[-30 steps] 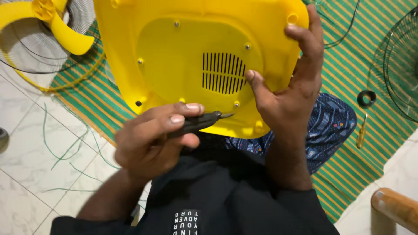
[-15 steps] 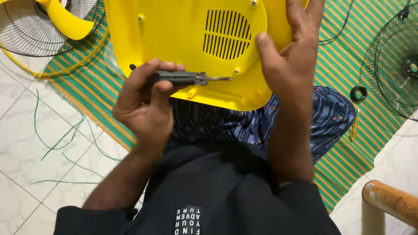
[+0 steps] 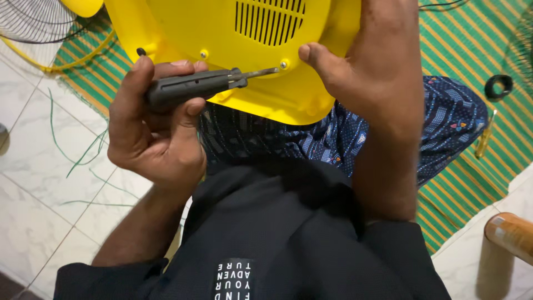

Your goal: The person uses a screwdriver to tighten screws on the back cover of a yellow electric fan. The fan motor and other disassembled parts are visible on the floor nearby.

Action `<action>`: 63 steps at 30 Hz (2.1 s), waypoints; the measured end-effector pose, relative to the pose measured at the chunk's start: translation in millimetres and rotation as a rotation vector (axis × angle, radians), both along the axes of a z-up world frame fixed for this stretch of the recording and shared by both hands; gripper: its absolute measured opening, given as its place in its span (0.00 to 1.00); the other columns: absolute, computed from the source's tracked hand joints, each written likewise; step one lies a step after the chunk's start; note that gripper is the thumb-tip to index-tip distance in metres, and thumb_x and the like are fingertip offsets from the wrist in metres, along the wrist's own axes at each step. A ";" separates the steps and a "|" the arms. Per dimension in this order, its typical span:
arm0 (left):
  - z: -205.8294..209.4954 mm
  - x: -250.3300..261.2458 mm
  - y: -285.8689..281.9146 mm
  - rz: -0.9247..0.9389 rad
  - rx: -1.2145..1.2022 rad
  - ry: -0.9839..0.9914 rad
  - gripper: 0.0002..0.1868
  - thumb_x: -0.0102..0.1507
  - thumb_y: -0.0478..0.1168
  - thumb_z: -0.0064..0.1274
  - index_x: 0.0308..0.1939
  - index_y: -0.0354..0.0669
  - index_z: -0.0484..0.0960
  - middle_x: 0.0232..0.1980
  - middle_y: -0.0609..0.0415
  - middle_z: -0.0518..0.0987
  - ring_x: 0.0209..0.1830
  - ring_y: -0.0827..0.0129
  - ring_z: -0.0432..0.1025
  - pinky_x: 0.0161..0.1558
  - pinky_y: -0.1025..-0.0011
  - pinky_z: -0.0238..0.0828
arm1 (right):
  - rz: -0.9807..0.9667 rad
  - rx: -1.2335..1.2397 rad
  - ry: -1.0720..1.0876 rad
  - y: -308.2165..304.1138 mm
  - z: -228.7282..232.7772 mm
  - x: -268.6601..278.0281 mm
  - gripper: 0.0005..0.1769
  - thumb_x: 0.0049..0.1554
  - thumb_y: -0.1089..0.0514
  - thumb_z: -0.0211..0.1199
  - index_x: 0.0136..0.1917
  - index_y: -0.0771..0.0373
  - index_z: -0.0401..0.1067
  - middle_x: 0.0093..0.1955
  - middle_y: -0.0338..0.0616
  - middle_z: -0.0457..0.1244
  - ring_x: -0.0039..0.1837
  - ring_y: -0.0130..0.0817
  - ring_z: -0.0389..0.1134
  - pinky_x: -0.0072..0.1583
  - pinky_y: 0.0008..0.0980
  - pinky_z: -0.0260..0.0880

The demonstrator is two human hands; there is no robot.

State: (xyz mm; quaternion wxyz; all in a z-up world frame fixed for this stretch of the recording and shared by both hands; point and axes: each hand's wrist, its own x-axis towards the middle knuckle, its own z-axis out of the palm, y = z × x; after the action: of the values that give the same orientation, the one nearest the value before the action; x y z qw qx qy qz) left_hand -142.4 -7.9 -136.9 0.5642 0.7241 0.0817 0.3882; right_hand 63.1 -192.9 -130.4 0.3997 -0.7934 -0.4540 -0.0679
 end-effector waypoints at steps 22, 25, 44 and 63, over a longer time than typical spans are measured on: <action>17.0 10.2 -12.9 -0.008 0.289 0.021 0.31 0.74 0.24 0.60 0.76 0.47 0.66 0.63 0.46 0.75 0.59 0.63 0.76 0.64 0.69 0.80 | -0.009 0.048 0.000 -3.9 -6.0 -2.6 0.32 0.52 0.66 0.76 0.67 0.67 0.64 0.63 0.56 0.61 0.66 0.58 0.59 0.66 0.50 0.60; 21.6 9.3 -8.9 -0.006 0.362 -0.006 0.32 0.67 0.31 0.66 0.73 0.48 0.72 0.60 0.50 0.73 0.56 0.65 0.77 0.58 0.73 0.84 | -0.012 0.044 0.022 -3.5 -6.6 -3.1 0.33 0.51 0.66 0.75 0.66 0.66 0.65 0.62 0.56 0.61 0.66 0.57 0.59 0.66 0.50 0.60; 40.6 28.3 -14.9 -0.088 0.467 -0.044 0.17 0.71 0.23 0.62 0.60 0.43 0.81 0.62 0.44 0.77 0.57 0.59 0.82 0.53 0.69 0.84 | -0.039 0.054 0.051 -0.6 1.3 -7.9 0.36 0.50 0.68 0.75 0.69 0.67 0.62 0.65 0.58 0.59 0.68 0.59 0.58 0.68 0.49 0.62; 44.7 37.3 -14.0 -0.180 0.597 -0.089 0.15 0.58 0.22 0.60 0.46 0.38 0.80 0.52 0.35 0.80 0.54 0.46 0.80 0.57 0.55 0.82 | -0.057 0.058 0.134 2.1 8.4 -15.7 0.46 0.52 0.68 0.79 0.76 0.61 0.56 0.72 0.59 0.50 0.71 0.62 0.61 0.65 0.46 0.69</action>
State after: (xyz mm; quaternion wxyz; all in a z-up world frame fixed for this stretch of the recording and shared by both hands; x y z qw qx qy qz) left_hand -105.2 -21.9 -92.2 0.3617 0.8445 -0.1251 0.3747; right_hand 47.5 -190.8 -121.9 0.4499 -0.7970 -0.4011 -0.0389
